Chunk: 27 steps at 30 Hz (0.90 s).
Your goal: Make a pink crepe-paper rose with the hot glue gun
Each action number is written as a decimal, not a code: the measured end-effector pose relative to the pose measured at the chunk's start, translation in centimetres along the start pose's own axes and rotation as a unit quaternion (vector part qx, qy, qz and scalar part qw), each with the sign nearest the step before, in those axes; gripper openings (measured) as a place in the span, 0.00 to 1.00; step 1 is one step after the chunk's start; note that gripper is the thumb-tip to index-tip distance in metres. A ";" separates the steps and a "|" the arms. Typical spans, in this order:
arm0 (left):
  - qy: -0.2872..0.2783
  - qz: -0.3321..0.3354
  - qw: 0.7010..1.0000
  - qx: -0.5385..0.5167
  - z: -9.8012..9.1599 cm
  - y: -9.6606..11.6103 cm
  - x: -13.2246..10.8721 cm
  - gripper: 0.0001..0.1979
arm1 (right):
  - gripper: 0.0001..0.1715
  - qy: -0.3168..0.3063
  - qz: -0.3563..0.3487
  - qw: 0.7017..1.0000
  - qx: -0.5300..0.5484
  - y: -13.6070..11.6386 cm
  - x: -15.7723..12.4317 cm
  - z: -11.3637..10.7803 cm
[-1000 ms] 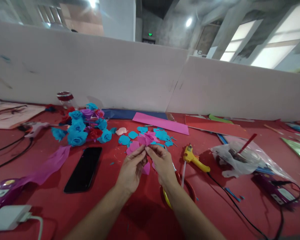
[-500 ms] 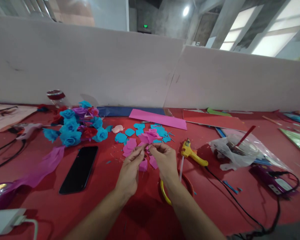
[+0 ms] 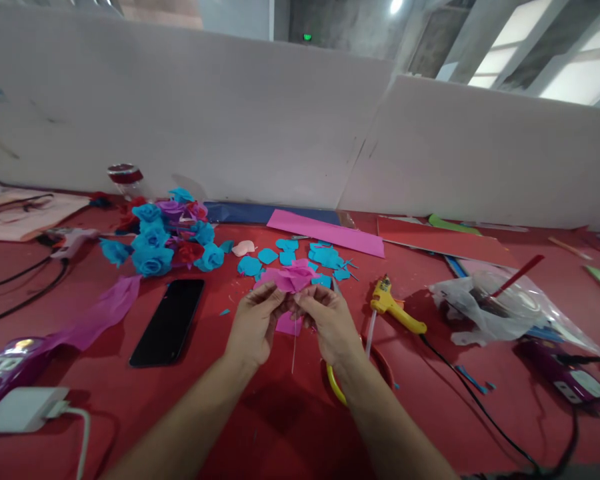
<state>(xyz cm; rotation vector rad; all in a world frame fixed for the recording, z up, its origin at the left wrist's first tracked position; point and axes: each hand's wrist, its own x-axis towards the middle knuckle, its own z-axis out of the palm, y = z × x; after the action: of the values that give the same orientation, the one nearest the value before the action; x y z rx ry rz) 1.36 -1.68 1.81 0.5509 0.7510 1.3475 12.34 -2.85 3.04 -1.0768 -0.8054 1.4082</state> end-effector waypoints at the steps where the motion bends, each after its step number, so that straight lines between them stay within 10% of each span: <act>1: 0.006 0.008 1.000 -0.002 0.0 0.0 0.0 0.09 | 0.08 -0.004 0.002 1.000 0.000 0.0 0.0 0.0; 27: 0.056 0.229 0.939 0.248 -0.5 0.3 -0.5 0.06 | 0.07 0.006 0.004 0.999 -0.039 0.0 0.1 -0.1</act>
<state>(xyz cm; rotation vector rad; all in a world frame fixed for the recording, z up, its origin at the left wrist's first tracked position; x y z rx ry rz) 0.74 -2.13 1.75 1.1098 1.1159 1.6309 12.38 -2.81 2.98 -1.1489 -0.8538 1.3843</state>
